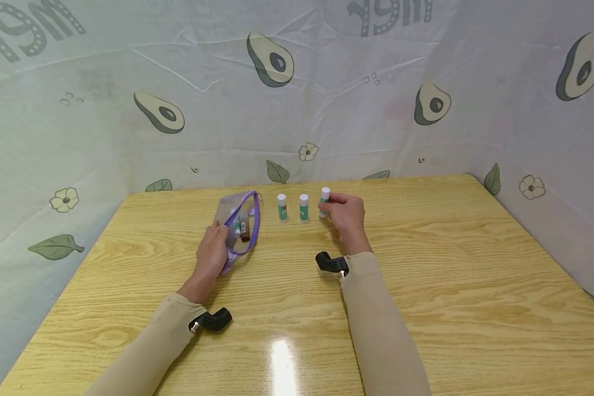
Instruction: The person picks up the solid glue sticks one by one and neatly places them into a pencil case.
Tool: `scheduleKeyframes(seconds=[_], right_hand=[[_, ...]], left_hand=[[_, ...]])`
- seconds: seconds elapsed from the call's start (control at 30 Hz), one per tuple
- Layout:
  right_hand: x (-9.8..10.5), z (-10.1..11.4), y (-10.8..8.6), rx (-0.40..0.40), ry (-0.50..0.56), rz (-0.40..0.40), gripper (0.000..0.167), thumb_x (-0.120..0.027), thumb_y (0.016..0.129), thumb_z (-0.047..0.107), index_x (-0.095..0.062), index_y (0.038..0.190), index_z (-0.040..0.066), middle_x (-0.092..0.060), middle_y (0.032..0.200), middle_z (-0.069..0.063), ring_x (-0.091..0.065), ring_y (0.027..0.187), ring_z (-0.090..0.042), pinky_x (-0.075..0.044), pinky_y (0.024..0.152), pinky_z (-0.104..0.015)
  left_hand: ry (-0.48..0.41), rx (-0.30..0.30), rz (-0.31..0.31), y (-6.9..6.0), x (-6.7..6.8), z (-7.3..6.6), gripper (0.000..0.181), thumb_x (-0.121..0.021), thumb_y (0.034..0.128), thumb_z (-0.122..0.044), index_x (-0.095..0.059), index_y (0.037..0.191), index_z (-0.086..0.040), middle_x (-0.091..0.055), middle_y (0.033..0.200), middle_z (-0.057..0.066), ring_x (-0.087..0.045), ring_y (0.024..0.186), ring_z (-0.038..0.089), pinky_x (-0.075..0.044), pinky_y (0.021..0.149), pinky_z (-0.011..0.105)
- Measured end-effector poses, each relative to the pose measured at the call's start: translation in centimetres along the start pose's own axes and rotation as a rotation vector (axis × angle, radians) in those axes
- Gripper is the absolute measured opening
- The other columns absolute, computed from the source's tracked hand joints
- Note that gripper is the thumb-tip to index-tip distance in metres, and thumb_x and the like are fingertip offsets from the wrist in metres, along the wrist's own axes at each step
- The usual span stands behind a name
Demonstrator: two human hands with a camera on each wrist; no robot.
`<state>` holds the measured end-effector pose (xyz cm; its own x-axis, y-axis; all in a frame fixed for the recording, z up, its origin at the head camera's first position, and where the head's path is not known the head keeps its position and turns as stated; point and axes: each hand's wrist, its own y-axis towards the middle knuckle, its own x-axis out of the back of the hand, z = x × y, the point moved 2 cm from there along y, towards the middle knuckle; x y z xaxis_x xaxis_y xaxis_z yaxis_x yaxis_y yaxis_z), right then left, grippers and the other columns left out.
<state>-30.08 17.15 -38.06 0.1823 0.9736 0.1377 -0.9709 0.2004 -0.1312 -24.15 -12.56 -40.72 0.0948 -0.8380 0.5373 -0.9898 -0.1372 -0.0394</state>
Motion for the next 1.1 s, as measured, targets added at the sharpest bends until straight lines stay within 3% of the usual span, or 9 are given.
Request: scheduleKeyframes(seconds=[0.4, 0.67, 1.1], right_hand=[[0.1, 0.8, 0.1, 0.042, -0.015, -0.003, 0.045, -0.071, 0.101, 0.011, -0.064, 0.144, -0.001, -0.066, 0.145, -0.019, -0.066, 0.126, -0.024, -0.053, 0.116, -0.040], [0.1, 1.4, 0.3, 0.084, -0.006, -0.007, 0.045, -0.072, 0.101, 0.012, -0.065, 0.143, -0.001, -0.067, 0.142, -0.019, -0.068, 0.111, -0.013, -0.053, 0.116, -0.039], [0.1, 2.3, 0.2, 0.123, 0.007, -0.008, 0.043, -0.072, 0.100, 0.013, -0.067, 0.141, -0.001, -0.069, 0.134, -0.014, -0.066, 0.107, -0.008, -0.053, 0.116, -0.037]], left_hand=[[-0.007, 0.003, 0.004, 0.0, -0.1, 0.0, 0.062, -0.021, 0.1141, -0.034, -0.038, 0.163, 0.000, -0.018, 0.178, 0.019, -0.006, 0.167, 0.041, -0.004, 0.135, 0.062], [-0.013, 0.000, -0.002, -0.1, 0.0, 0.0, 0.062, -0.021, 0.1137, -0.034, -0.041, 0.162, 0.000, -0.019, 0.177, 0.020, -0.007, 0.167, 0.042, -0.004, 0.135, 0.062], [-0.004, 0.004, -0.005, -0.1, 0.0, -0.1, 0.061, -0.021, 0.1142, -0.033, -0.040, 0.162, 0.000, -0.020, 0.177, 0.020, -0.008, 0.166, 0.043, -0.005, 0.134, 0.064]])
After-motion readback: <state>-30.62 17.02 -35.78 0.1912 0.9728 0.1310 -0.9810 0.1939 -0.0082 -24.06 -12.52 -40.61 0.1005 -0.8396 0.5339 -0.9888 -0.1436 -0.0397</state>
